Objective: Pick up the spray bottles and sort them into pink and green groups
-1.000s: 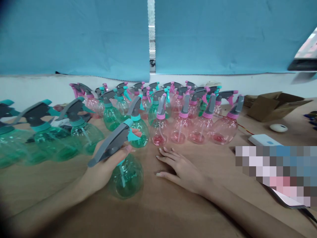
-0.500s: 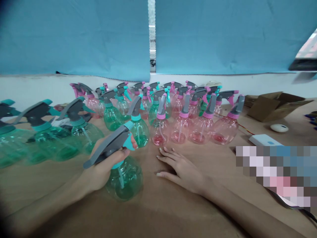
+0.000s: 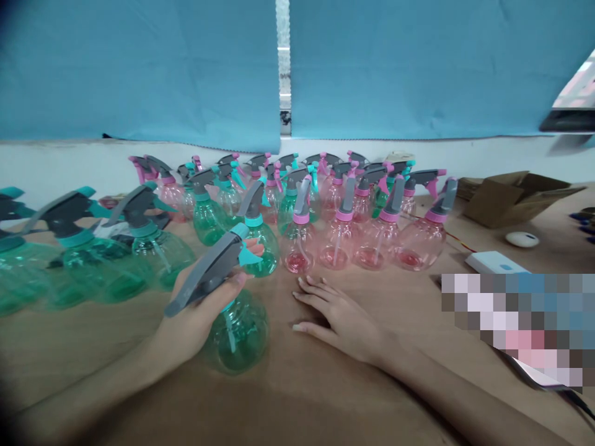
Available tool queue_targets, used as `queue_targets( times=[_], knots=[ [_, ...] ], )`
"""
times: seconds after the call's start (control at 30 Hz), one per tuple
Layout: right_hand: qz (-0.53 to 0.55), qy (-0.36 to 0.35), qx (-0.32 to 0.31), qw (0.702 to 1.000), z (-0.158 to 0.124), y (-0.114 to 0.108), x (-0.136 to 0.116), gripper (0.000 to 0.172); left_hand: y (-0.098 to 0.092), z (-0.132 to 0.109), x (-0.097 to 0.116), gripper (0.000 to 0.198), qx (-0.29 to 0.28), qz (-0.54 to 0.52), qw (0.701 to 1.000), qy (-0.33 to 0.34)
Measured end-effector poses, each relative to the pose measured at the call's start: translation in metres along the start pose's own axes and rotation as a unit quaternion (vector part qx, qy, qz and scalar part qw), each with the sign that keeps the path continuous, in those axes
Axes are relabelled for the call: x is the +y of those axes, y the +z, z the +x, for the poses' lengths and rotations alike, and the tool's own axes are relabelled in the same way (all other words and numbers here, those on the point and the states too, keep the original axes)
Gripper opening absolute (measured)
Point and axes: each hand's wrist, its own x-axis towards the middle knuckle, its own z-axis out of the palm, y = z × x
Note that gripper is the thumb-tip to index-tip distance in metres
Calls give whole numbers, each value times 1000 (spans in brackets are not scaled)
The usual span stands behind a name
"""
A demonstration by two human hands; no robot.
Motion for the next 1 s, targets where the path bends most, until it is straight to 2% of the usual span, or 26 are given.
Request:
queue_targets(
  times=[0.17, 0.27, 0.7, 1.0],
  knots=[
    [2, 0, 1, 1000, 0, -1, -1, 57, 0, 2, 2, 2, -6, -13, 1000, 14],
    [1, 2, -3, 1000, 0, -1, -1, 58, 0, 2, 4, 8, -13, -25, 999, 20],
    [8, 4, 0, 1000, 0, 0, 0, 57, 1, 4, 4, 2, -18, -29, 999, 25],
    [13, 1, 4, 1000, 0, 0, 0, 57, 0, 4, 5, 5, -15, -24, 999, 33]
  ],
)
